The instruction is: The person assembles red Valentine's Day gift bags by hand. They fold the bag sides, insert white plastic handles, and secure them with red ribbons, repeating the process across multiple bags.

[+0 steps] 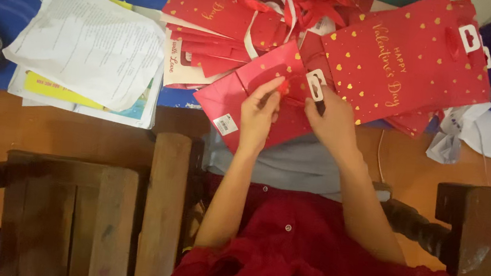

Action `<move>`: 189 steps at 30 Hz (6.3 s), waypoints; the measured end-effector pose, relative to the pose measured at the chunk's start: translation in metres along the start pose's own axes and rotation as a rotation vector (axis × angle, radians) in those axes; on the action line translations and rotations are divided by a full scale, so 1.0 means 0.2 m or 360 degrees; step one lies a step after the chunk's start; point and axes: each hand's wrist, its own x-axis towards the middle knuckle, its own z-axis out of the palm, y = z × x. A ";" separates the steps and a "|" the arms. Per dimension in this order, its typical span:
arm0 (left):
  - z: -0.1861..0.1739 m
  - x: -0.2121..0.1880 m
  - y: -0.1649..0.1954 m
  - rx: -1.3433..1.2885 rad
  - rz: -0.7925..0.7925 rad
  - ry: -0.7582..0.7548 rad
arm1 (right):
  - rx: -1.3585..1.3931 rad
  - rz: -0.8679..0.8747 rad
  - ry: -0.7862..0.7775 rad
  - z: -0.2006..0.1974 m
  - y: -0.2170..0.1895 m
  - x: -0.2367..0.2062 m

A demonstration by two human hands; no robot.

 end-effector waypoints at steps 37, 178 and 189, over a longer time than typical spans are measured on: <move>0.04 0.03 0.06 0.1111 0.0707 0.0277 | 0.1764 0.0688 -0.0402 0.05 0.12 0.14; -0.18 0.13 -0.07 0.0254 0.0156 -0.0265 | 0.0723 0.0265 0.0132 0.28 0.13 0.06; -0.21 0.14 -0.11 0.0132 0.0146 -0.0297 | 0.0666 0.0166 -0.0030 0.29 0.17 0.05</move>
